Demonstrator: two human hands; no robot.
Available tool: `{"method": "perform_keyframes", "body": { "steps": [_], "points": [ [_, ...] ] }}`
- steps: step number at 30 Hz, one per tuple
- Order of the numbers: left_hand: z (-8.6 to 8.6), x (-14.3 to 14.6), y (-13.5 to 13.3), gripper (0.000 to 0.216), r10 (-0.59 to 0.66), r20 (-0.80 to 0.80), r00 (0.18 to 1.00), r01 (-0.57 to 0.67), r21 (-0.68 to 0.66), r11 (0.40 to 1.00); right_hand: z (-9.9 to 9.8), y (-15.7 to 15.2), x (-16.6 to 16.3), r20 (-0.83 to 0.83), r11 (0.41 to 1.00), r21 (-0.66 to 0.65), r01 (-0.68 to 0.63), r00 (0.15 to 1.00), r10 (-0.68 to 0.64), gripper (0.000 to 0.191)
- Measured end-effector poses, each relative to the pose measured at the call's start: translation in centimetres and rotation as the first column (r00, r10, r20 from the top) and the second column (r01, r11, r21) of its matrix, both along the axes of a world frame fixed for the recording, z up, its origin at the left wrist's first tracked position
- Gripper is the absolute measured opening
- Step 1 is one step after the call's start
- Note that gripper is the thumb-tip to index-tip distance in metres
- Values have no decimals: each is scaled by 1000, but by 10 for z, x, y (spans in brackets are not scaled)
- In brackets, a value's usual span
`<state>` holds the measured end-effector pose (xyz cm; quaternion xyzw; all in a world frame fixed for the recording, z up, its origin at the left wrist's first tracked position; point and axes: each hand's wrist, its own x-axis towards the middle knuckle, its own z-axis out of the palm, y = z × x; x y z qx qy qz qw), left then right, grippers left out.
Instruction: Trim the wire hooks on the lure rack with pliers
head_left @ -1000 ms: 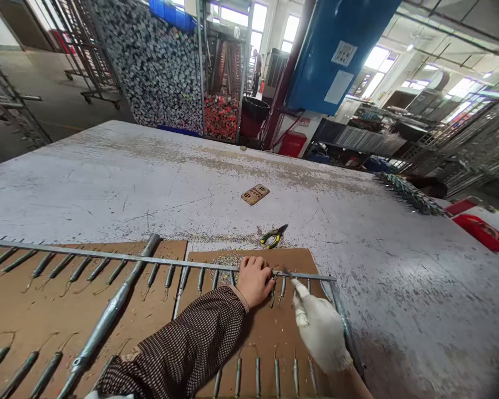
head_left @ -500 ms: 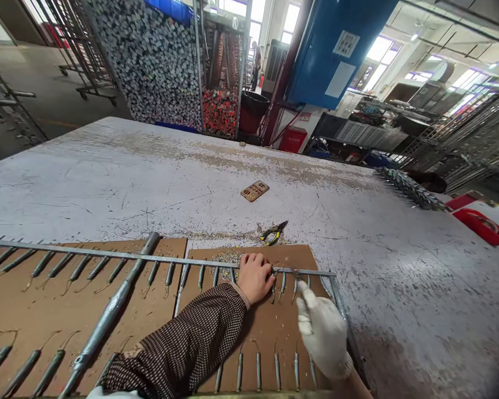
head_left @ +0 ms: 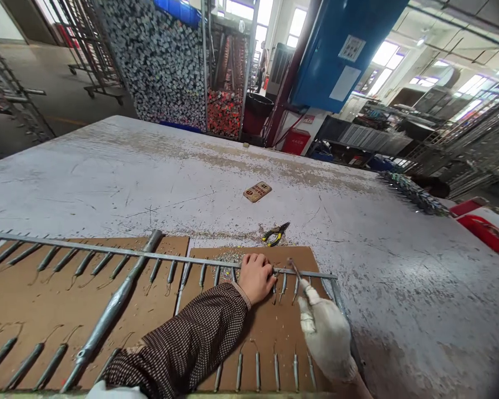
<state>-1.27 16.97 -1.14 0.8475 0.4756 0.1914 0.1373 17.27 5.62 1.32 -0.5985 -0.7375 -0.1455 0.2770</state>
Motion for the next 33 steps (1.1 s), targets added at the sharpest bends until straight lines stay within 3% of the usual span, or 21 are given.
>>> {"method": "perform_keyframes", "body": {
  "steps": [3, 6, 9, 12, 16, 21, 25, 28, 30, 33],
  "points": [
    [-1, 0, 0, 19, 6, 8, 1000, -6, 3, 1000, -1, 2, 0, 0, 997, 62, -42, 999, 42, 45],
    [-3, 0, 0, 18, 10, 2, 1000, -10, 4, 1000, -5, 4, 1, 116, 998, -44, -42, 992, 47, 38],
    [-4, 0, -1, 17, 6, 8, 1000, -6, 10, 1000, -4, 3, 1, 38, 1000, -6, -1, 999, 2, 39],
    [-3, 1, -2, 18, 11, 15, 1000, -11, 9, 1000, 0, 1, 0, -17, 997, 65, -52, 998, 53, 45],
    [-2, 2, -2, 19, 25, 4, 1000, -25, -1, 1000, 1, 3, -1, 152, 997, -53, -60, 986, 67, 38],
    [0, 2, -2, 18, 23, 7, 1000, -23, -1, 1000, 4, 3, -1, 0, 998, 56, -36, 999, 36, 46],
    [-1, 2, -3, 18, 31, 5, 999, -31, -9, 999, -1, 2, 0, 152, 997, -53, -48, 987, 55, 40],
    [-2, 2, -3, 18, 25, 15, 1000, -25, 1, 1000, -3, 1, 2, 78, 1000, -21, 0, 997, 2, 41],
    [-3, 2, -3, 18, 21, 26, 999, -21, 6, 1000, -3, 2, 2, 9, 999, 24, -34, 999, 33, 46],
    [-3, 3, -3, 18, 42, 34, 999, -42, 10, 999, -3, 4, 2, 111, 996, -21, -89, 990, 91, 40]
  ]
}}
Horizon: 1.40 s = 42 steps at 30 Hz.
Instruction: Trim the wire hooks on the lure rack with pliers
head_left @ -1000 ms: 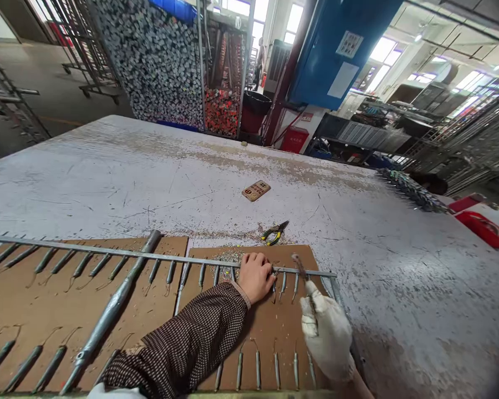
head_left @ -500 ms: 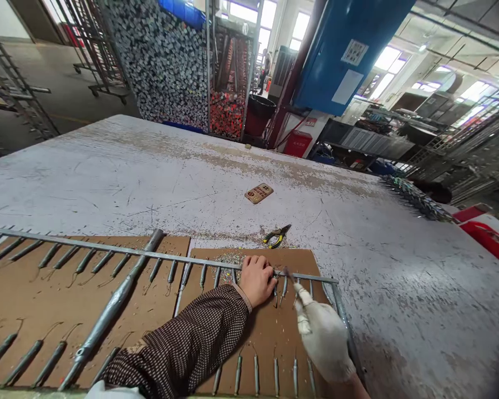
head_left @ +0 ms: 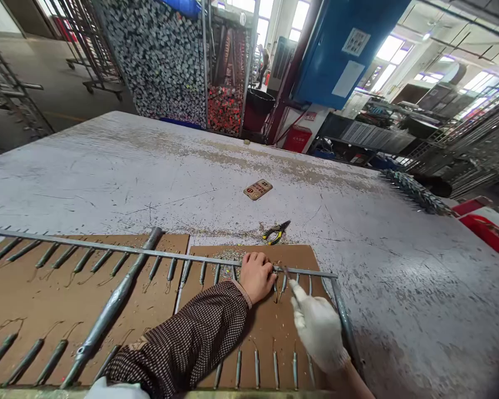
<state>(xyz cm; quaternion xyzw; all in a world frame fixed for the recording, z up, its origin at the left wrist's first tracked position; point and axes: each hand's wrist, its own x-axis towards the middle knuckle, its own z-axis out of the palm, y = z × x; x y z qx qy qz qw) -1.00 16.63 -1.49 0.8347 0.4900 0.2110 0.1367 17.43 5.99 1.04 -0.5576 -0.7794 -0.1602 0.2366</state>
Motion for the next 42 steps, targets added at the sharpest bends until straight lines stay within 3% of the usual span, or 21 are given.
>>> {"method": "perform_keyframes", "body": {
  "steps": [2, 6, 8, 11, 16, 18, 21, 25, 30, 34, 37, 39, 42],
  "points": [
    [0, 0, 0, 18, 10, 0, 1000, -10, 8, 1000, 1, 1, 0, 50, 998, -32, 48, 998, -46, 37],
    [-1, 0, 0, 19, -7, -5, 1000, 7, 29, 1000, 6, 0, -1, -120, 998, 43, 47, 992, -42, 45],
    [-2, 0, 0, 19, 2, -11, 1000, -1, 28, 1000, 5, 1, -1, -71, 999, 36, 7, 997, -5, 44],
    [-3, 1, 0, 19, 17, -16, 1000, -17, 17, 1000, 3, 2, -1, 74, 998, -40, 48, 996, -45, 38],
    [-6, 2, 0, 19, 11, -15, 1000, -10, 23, 1000, 6, 0, 0, -113, 999, 35, 10, 994, -6, 49],
    [-6, 2, 0, 19, 23, -19, 1000, -23, 25, 999, 4, 0, 0, -44, 1000, 4, -28, 999, 28, 45],
    [-5, 3, 0, 19, 30, -15, 999, -30, 9, 1000, 3, 0, 0, 48, 998, -62, 26, 999, -23, 40],
    [-4, 2, 0, 18, 15, -18, 1000, -15, 11, 1000, 6, 0, 1, -120, 998, 40, 41, 992, -36, 44],
    [-4, 3, 0, 17, 31, -25, 999, -31, 12, 999, 6, 1, 2, 45, 998, -39, 41, 998, -40, 38],
    [-4, 2, -1, 17, 22, -17, 1000, -22, 15, 1000, 7, 1, 2, -115, 998, 50, 40, 993, -34, 46],
    [-3, 3, -1, 17, 38, -26, 999, -37, 9, 999, 5, 2, 2, 18, 1000, -1, -19, 1000, 19, 42],
    [-2, 3, -1, 18, 38, -34, 999, -38, 3, 999, 5, 3, 3, 85, 999, -51, 10, 996, -6, 40],
    [-1, 3, -1, 20, 23, -33, 999, -23, 3, 1000, 8, 2, 4, -54, 1000, 10, 10, 998, -9, 45]
  ]
}}
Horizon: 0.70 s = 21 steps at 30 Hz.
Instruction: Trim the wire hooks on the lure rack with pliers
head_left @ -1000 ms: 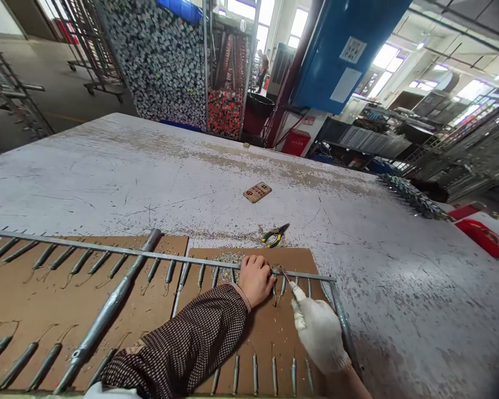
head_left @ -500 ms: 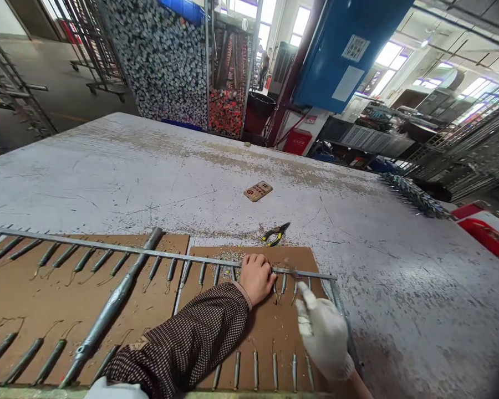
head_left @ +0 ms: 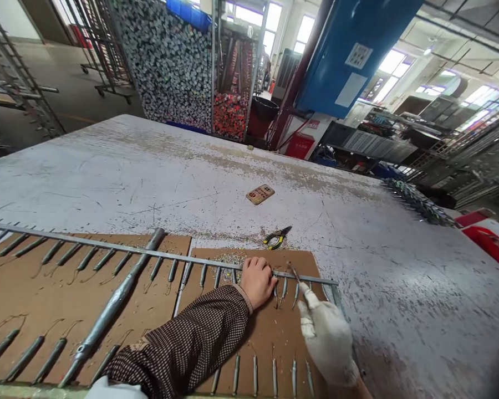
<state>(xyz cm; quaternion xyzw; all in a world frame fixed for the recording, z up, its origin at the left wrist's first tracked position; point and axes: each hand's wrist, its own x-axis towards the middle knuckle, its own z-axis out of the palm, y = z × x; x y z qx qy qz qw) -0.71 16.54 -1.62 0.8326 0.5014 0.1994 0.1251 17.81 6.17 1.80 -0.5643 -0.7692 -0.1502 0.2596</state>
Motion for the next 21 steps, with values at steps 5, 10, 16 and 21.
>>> {"method": "perform_keyframes", "body": {
  "steps": [5, 10, 16, 21],
  "points": [
    [1, 0, 0, 19, 13, -17, 1000, -13, -8, 1000, 1, 3, -2, 96, 998, -45, -55, 994, 59, 45],
    [1, 0, 0, 21, -1, -7, 1000, 1, -15, 1000, 1, 3, -3, -38, 999, 39, 11, 999, -10, 43],
    [-1, 1, 0, 19, 27, -11, 1000, -27, 20, 999, -3, 2, -1, 98, 997, -70, 33, 995, -26, 37],
    [-5, 0, 1, 20, 17, 2, 1000, -17, 45, 999, 0, 1, -1, -75, 1000, 29, 8, 997, -6, 46]
  ]
}}
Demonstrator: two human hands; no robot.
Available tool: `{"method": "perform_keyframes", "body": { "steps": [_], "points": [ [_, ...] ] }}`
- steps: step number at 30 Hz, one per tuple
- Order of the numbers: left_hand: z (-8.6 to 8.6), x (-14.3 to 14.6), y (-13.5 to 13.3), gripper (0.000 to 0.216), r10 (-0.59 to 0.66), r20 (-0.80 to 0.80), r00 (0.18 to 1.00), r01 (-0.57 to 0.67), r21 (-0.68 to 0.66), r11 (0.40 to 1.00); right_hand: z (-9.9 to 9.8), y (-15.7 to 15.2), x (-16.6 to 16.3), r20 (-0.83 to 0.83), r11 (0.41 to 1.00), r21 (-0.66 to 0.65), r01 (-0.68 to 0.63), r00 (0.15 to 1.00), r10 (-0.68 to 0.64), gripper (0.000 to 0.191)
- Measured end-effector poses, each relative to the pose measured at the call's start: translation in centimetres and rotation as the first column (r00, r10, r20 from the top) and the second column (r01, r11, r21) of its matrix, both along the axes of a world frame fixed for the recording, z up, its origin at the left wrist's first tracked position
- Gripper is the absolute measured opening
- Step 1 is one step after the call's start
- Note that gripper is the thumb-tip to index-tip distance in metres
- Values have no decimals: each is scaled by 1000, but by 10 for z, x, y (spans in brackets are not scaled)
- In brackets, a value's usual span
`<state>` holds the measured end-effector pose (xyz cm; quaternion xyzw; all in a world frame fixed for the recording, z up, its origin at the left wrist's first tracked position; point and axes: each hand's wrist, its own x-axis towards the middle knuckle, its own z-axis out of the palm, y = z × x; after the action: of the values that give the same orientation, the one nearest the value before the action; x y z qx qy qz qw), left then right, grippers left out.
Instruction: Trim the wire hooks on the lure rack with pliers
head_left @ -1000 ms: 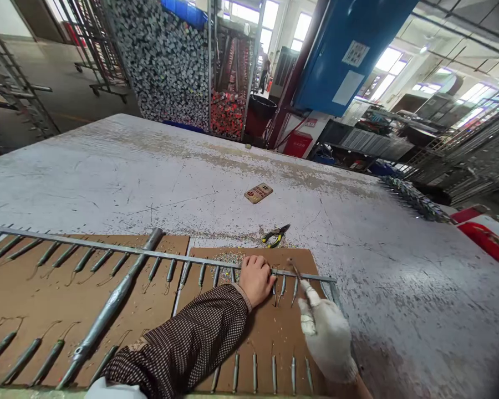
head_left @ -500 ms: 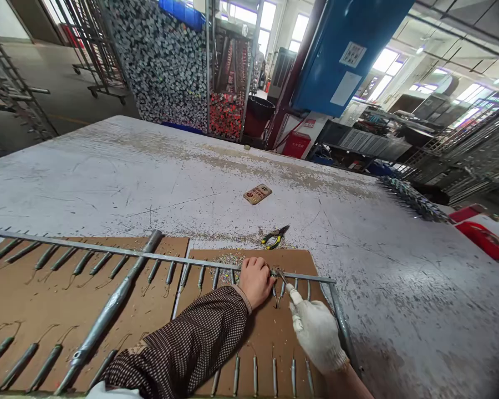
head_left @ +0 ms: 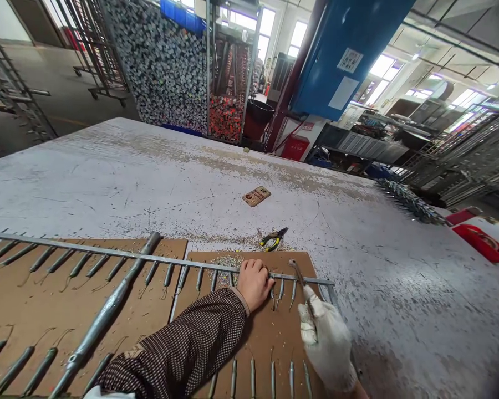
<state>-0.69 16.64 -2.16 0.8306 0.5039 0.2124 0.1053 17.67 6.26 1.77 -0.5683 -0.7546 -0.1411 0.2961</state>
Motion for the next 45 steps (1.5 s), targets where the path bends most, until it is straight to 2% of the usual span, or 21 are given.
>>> {"method": "perform_keyframes", "body": {
  "steps": [2, 6, 10, 15, 21, 25, 27, 30, 35, 39, 42, 45],
  "points": [
    [-1, 0, 0, 19, 13, -9, 1000, -13, 5, 1000, -9, 1, 0, 116, 997, -81, -10, 993, 19, 46],
    [-1, 1, 1, 19, 7, -20, 1000, -7, 7, 1000, -31, 2, 1, 264, 975, -194, 109, 963, -56, 52],
    [-2, -2, 1, 17, -6, -9, 1000, 6, 13, 1000, -34, 0, 2, 275, 971, -207, 118, 960, -58, 54],
    [-3, -14, 2, 10, -91, -2, 996, 90, 71, 993, -34, -3, 2, 242, 962, -234, 142, 967, -84, 60],
    [-1, -20, 5, 8, -152, -87, 985, 165, 166, 972, -36, -3, 1, 201, 940, -306, 154, 975, -94, 71],
    [-7, -15, 7, 7, -133, -76, 988, 143, 156, 977, -34, -2, 3, 177, 952, -263, 155, 978, -110, 53],
    [-9, -13, 7, 9, -120, -51, 991, 126, 141, 982, -31, -1, 4, 107, 963, -241, 124, 989, -100, 47],
    [-10, -12, 7, 10, -118, -29, 993, 121, 132, 984, -27, 2, 4, 21, 973, -216, 78, 997, -75, 47],
    [-8, -11, 7, 11, -101, -20, 995, 103, 122, 987, -15, 6, 2, 124, 987, -161, -23, 991, 43, 43],
    [-5, -11, 6, 11, -109, -14, 994, 110, 102, 989, -7, 6, 2, 18, 998, -52, -35, 999, 36, 47],
    [-2, -10, 6, 9, -107, -13, 994, 108, 82, 991, -10, 5, 2, 93, 994, -102, -38, 995, 48, 49],
    [-1, -10, 5, 9, -86, -23, 996, 87, 74, 993, -14, 4, 1, 192, 984, -177, 23, 981, 11, 46]
  ]
}}
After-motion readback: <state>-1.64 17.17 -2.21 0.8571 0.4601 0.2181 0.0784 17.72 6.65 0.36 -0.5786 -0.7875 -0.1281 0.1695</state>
